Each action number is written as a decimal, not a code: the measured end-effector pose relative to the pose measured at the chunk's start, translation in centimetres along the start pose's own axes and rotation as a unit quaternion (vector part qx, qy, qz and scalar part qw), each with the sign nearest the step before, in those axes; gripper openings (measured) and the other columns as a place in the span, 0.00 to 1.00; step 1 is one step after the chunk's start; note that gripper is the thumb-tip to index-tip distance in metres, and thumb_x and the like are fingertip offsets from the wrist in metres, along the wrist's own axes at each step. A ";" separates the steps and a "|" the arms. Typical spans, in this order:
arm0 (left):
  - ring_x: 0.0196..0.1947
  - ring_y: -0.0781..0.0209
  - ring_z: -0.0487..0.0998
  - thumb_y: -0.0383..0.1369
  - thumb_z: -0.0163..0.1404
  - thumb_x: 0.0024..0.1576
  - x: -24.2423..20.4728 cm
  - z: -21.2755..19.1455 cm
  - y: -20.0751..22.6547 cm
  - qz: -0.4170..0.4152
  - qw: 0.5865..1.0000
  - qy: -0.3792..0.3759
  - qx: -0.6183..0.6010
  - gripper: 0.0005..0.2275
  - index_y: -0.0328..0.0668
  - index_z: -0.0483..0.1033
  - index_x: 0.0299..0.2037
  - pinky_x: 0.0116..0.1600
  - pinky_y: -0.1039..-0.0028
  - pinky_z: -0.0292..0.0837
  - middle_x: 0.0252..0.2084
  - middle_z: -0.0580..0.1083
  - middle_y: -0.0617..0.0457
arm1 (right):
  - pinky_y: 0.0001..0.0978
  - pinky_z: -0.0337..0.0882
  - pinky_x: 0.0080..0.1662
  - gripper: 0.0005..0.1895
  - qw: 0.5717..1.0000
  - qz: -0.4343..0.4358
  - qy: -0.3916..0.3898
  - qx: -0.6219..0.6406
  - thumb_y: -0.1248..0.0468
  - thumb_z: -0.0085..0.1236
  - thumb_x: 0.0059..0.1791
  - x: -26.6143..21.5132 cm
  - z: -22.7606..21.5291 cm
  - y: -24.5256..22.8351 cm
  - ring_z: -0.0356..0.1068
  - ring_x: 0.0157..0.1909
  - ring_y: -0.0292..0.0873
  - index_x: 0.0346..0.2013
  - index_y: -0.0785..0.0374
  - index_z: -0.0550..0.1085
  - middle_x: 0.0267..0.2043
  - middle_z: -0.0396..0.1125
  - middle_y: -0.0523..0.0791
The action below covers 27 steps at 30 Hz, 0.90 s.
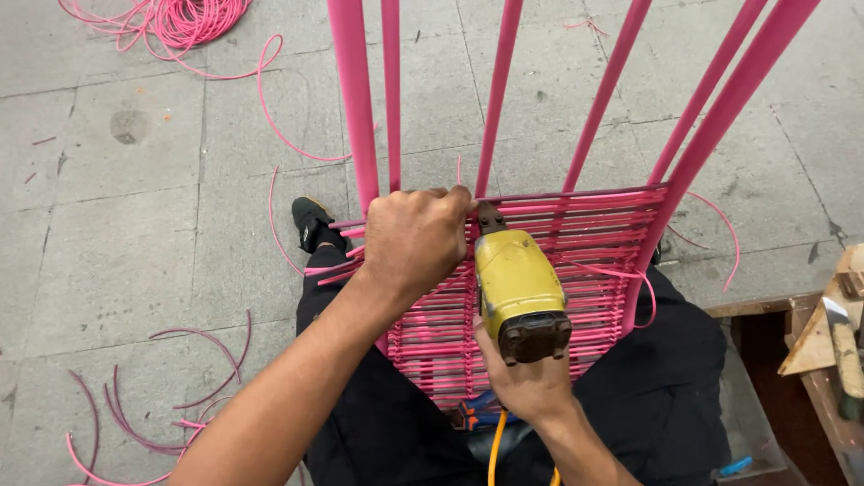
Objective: Weave a chair seat using pink plastic straps and securing them with a pneumatic staple gun.
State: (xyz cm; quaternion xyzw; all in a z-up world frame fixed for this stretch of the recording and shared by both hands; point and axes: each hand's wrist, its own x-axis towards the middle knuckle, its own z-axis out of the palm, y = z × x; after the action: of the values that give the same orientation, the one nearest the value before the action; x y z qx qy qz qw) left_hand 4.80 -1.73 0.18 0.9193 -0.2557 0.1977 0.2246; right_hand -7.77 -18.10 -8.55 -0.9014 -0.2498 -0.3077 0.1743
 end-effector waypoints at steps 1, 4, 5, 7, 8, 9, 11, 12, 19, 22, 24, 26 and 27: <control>0.23 0.44 0.81 0.31 0.53 0.56 -0.1 0.1 -0.1 -0.001 1.000 -0.002 -0.001 0.06 0.40 0.80 0.30 0.25 0.56 0.73 0.25 0.79 0.44 | 0.48 0.70 0.44 0.07 1.000 0.001 -0.001 0.001 0.72 0.64 0.47 -0.1 0.0 -0.1 0.70 0.45 0.53 0.39 0.68 0.77 0.43 0.69 0.50; 0.24 0.45 0.81 0.30 0.52 0.55 -0.2 0.4 -0.4 0.010 1.000 0.007 0.001 0.05 0.40 0.80 0.31 0.26 0.57 0.73 0.26 0.79 0.44 | 0.49 0.69 0.42 0.08 1.000 -0.005 0.000 -0.016 0.71 0.64 0.45 -0.2 0.3 0.0 0.70 0.43 0.54 0.38 0.67 0.77 0.41 0.69 0.50; 0.24 0.45 0.81 0.30 0.52 0.55 -0.3 0.4 -0.4 0.014 1.000 0.010 0.001 0.05 0.40 0.80 0.31 0.27 0.57 0.73 0.26 0.79 0.44 | 0.49 0.69 0.42 0.08 1.000 -0.001 -0.001 -0.008 0.72 0.64 0.45 -0.5 0.5 0.0 0.71 0.43 0.54 0.38 0.67 0.77 0.41 0.70 0.50; 0.24 0.45 0.81 0.29 0.52 0.54 -0.3 0.4 -0.3 0.017 1.000 0.012 -0.002 0.04 0.40 0.80 0.31 0.27 0.58 0.74 0.26 0.79 0.44 | 0.49 0.69 0.42 0.08 1.000 0.005 -0.003 -0.001 0.72 0.63 0.45 -0.7 0.6 0.0 0.71 0.43 0.54 0.39 0.66 0.76 0.41 0.70 0.50; 0.24 0.45 0.81 0.30 0.52 0.55 -0.2 0.3 -0.3 0.015 1.000 0.011 -0.005 0.05 0.40 0.80 0.31 0.27 0.58 0.73 0.26 0.78 0.44 | 0.50 0.69 0.42 0.09 1.000 0.002 -0.008 -0.019 0.71 0.63 0.44 -0.7 0.5 0.0 0.71 0.43 0.54 0.39 0.66 0.76 0.42 0.70 0.50; 0.24 0.45 0.81 0.30 0.53 0.56 -0.2 0.2 -0.3 0.012 1.000 0.011 -0.007 0.05 0.40 0.80 0.31 0.27 0.58 0.73 0.25 0.78 0.44 | 0.51 0.69 0.42 0.10 0.999 -0.002 -0.012 -0.037 0.70 0.63 0.44 -0.6 0.5 0.0 0.72 0.43 0.54 0.39 0.66 0.77 0.42 0.70 0.50; 0.24 0.45 0.81 0.31 0.53 0.56 0.0 0.1 -0.2 0.011 1.000 0.012 -0.008 0.06 0.40 0.80 0.30 0.27 0.58 0.73 0.25 0.78 0.44 | 0.51 0.70 0.42 0.10 0.999 0.029 -0.028 -0.010 0.69 0.63 0.44 -0.2 0.4 -0.1 0.72 0.43 0.53 0.39 0.65 0.77 0.42 0.71 0.49; 0.23 0.45 0.81 0.31 0.53 0.56 0.0 0.1 -0.1 0.010 1.000 0.014 -0.008 0.06 0.39 0.80 0.29 0.26 0.58 0.73 0.24 0.78 0.44 | 0.51 0.71 0.43 0.10 0.997 0.060 -0.043 0.017 0.67 0.63 0.44 -0.1 0.4 -0.1 0.73 0.43 0.53 0.40 0.65 0.77 0.42 0.72 0.49; 0.24 0.46 0.81 0.31 0.53 0.55 -0.1 0.3 -0.2 0.013 1.000 0.016 -0.003 0.05 0.40 0.81 0.30 0.26 0.58 0.73 0.24 0.78 0.44 | 0.51 0.70 0.47 0.11 0.998 0.053 -0.010 0.036 0.67 0.62 0.46 -0.1 0.5 -0.2 0.74 0.45 0.52 0.42 0.67 0.76 0.43 0.74 0.49; 0.24 0.46 0.81 0.30 0.53 0.54 -0.1 0.4 -0.4 0.012 1.000 0.019 -0.001 0.05 0.41 0.81 0.31 0.27 0.58 0.73 0.25 0.78 0.44 | 0.51 0.71 0.48 0.12 0.998 0.048 0.008 0.050 0.67 0.61 0.46 -0.3 0.6 0.3 0.73 0.46 0.53 0.43 0.67 0.76 0.43 0.74 0.50; 0.24 0.46 0.81 0.30 0.53 0.56 -0.2 0.4 -0.3 0.009 1.000 0.018 -0.001 0.05 0.40 0.81 0.31 0.27 0.58 0.73 0.25 0.78 0.44 | 0.51 0.71 0.48 0.10 1.000 -0.010 0.009 0.018 0.70 0.61 0.46 -0.9 0.6 0.9 0.73 0.46 0.53 0.42 0.63 0.76 0.42 0.73 0.49; 0.24 0.45 0.81 0.30 0.52 0.56 -0.4 0.6 -0.3 0.009 1.000 0.017 -0.001 0.05 0.41 0.81 0.31 0.27 0.57 0.73 0.25 0.78 0.45 | 0.50 0.71 0.48 0.10 1.000 0.011 -0.002 0.026 0.69 0.61 0.46 -0.6 0.5 0.6 0.74 0.45 0.52 0.42 0.62 0.76 0.42 0.74 0.48; 0.24 0.45 0.81 0.30 0.52 0.56 -0.3 0.6 -0.3 0.008 1.000 0.020 0.001 0.05 0.41 0.81 0.31 0.26 0.57 0.73 0.26 0.78 0.45 | 0.49 0.71 0.48 0.10 0.999 0.029 -0.011 0.035 0.69 0.61 0.46 -0.3 0.5 0.5 0.74 0.45 0.51 0.42 0.61 0.76 0.41 0.74 0.48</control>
State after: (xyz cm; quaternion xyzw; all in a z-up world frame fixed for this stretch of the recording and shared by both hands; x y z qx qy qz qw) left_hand 4.90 -1.71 -0.59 0.9134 -0.2586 0.2179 0.2266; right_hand -7.41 -18.39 -9.18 -0.9052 -0.2360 -0.2834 0.2113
